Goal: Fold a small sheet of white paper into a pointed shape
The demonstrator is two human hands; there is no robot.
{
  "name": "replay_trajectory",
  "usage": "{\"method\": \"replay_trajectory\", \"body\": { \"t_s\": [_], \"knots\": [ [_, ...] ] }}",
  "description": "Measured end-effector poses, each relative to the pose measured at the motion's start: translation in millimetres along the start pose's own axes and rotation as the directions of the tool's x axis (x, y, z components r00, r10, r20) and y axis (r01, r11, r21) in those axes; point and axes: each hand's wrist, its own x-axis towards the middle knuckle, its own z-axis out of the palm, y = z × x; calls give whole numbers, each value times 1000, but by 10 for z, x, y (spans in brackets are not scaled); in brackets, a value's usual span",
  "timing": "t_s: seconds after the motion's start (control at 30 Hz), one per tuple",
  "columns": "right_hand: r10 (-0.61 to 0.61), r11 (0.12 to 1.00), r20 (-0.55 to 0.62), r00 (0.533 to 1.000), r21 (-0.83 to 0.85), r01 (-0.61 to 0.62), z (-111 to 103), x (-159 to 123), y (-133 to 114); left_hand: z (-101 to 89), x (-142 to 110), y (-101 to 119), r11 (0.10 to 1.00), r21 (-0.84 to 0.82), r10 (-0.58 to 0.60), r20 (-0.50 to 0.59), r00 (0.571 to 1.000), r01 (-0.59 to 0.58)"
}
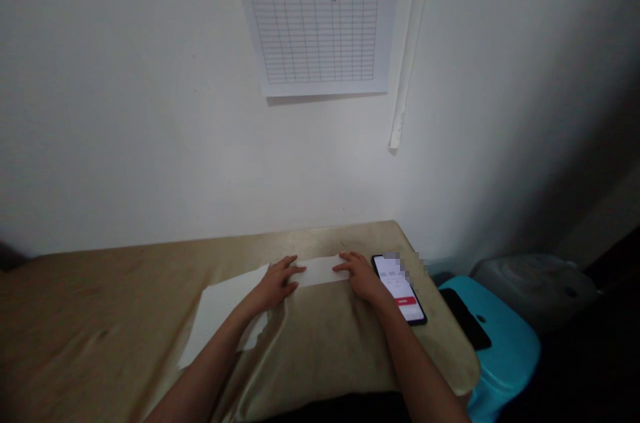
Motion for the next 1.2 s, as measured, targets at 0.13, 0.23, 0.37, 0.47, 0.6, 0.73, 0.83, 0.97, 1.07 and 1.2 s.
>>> {"method": "replay_trajectory", "body": {
  "t_s": [0.13, 0.23, 0.37, 0.47, 0.6, 0.73, 0.83, 0.97, 1.07, 1.2],
  "knots": [
    [-4, 1000, -15, 1000, -27, 4, -18, -9, -31, 13, -25, 47, 999, 23, 34, -79, 996, -32],
    [-12, 997, -29, 1000, -79, 10, -33, -38, -132, 57, -40, 171, 997, 74, 13, -167, 986, -1],
    [-26, 982, -95, 995, -189, 7, -18, -90, -341, 145, -41, 370, 987, 119, -85, -203, 975, 110],
    [17, 965, -117, 993, -258, -47, 36, -115, -470, 219, -35, 466, 977, 144, -125, -219, 968, 159],
    [52, 948, -167, 985, -303, -102, 147, -117, -546, 304, -28, 526, 964, 172, -155, -259, 953, 203],
    [60, 942, -217, 974, -311, -127, 234, -102, -542, 354, -20, 556, 954, 194, -166, -286, 944, 227],
    [68, 943, -219, 973, -304, -134, 259, -88, -519, 364, -5, 565, 953, 192, -178, -279, 944, 237],
    [107, 943, -187, 976, -293, -160, 265, -55, -504, 337, 22, 578, 953, 179, -198, -249, 948, 246],
    [130, 940, -156, 979, -293, -172, 273, -26, -508, 298, 34, 594, 955, 169, -209, -196, 958, 243],
    [160, 939, -126, 979, -288, -190, 276, -3, -514, 275, 42, 591, 956, 169, -215, -162, 963, 242]
  ]
}}
